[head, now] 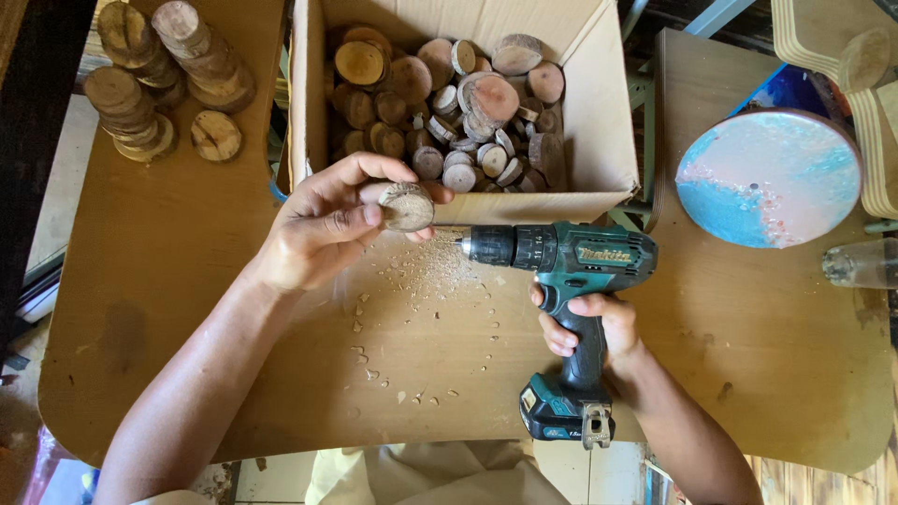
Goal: The person picks up small wood disks from a cardboard box one at a time and drills a hole into the center of each disk using a handheld power drill.
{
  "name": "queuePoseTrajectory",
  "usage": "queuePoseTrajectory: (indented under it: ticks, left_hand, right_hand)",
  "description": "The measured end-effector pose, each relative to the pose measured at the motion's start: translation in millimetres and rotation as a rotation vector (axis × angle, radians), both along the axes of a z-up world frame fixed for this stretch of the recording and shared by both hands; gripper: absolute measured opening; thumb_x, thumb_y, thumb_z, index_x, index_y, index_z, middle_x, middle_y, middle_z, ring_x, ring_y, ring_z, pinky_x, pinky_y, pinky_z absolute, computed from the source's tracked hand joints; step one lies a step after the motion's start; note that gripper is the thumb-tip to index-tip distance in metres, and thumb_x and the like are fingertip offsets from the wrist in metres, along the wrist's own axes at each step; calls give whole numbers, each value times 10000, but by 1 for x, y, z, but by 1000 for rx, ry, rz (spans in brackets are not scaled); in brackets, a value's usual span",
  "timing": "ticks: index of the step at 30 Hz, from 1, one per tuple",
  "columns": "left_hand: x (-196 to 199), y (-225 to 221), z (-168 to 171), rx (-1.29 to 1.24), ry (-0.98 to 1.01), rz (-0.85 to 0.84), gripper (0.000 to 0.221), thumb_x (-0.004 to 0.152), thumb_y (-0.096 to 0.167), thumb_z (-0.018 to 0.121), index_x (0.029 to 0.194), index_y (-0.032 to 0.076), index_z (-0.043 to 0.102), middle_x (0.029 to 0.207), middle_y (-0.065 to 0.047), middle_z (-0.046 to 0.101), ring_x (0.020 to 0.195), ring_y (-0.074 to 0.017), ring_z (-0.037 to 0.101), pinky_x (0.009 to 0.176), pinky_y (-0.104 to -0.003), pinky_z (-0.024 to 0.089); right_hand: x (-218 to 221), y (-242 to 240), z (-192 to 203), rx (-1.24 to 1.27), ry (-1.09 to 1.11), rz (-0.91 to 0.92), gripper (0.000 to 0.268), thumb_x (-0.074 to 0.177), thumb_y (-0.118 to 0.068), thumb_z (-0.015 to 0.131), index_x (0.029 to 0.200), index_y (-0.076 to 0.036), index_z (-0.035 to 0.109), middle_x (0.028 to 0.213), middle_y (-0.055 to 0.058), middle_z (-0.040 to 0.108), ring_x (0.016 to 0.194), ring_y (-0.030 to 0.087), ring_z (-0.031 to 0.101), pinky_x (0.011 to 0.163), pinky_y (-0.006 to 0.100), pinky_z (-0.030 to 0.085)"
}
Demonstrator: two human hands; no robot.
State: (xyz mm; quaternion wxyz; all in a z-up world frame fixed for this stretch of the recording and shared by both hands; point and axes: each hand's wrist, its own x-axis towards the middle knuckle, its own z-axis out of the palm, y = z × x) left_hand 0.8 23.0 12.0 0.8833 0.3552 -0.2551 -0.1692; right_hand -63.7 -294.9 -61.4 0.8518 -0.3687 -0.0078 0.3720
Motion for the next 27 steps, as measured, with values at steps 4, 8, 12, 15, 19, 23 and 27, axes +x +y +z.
queuePoseTrajectory:
  ticks: [4, 8, 12, 15, 19, 23, 27]
  left_hand:
    - [1, 2, -7, 60, -44, 57, 322, 871, 59, 437, 1155, -94, 441, 986, -285, 604, 898, -340, 625, 828, -403, 507]
    - [4, 2, -16, 275, 4, 280, 283, 890, 35, 444, 1128, -106, 503, 884, -274, 624, 810, -320, 646, 765, -397, 546]
    - [5, 10, -25, 369, 102, 436, 285, 908, 25, 433, 1153, -107, 497, 779, -261, 620, 719, -294, 651, 703, -369, 572]
    - [2, 28, -22, 401, 125, 544, 303, 879, -16, 469, 1168, -100, 506, 789, -259, 602, 716, -303, 641, 688, -379, 572]
    - [-1, 47, -11, 498, 192, 698, 385, 821, 5, 559, 1201, -20, 502, 864, -115, 615, 711, -175, 601, 705, -279, 510]
    - [9, 71, -18, 555, 188, 837, 494, 736, -10, 661, 1207, 2, 510, 910, -75, 611, 750, -108, 585, 717, -223, 512]
    - [19, 94, -29, 936, -7, 1095, 453, 722, 2, 617, 1169, 36, 553, 1003, -85, 624, 895, -109, 596, 791, -211, 499]
  right_hand:
    - [5, 7, 13, -29, 9, -3, 475, 712, -266, 548, 1034, 51, 399, 472, 56, 366, 394, 136, 393, 430, 275, 424]
    - [1, -1, -5, -57, 43, -2, 486, 704, -281, 547, 1037, 45, 407, 465, 48, 351, 388, 138, 379, 423, 270, 411]
    - [2, -4, -12, -72, 49, 16, 515, 695, -297, 555, 1047, 46, 404, 455, 51, 355, 377, 144, 390, 413, 274, 411]
    - [3, -6, -15, -57, 56, 40, 485, 691, -269, 550, 1032, 53, 426, 442, 64, 350, 360, 167, 382, 401, 298, 413]
    - [4, -3, -2, 18, 139, 34, 490, 697, -218, 633, 1038, 56, 412, 793, 127, 470, 430, 115, 371, 376, 252, 330]
    - [7, -3, 0, 48, 154, 96, 462, 700, -218, 627, 986, 56, 390, 722, 110, 422, 423, 119, 362, 371, 251, 331]
    - [7, -1, 3, -6, 166, 98, 477, 668, -248, 641, 949, 51, 397, 553, 85, 384, 381, 121, 328, 351, 249, 309]
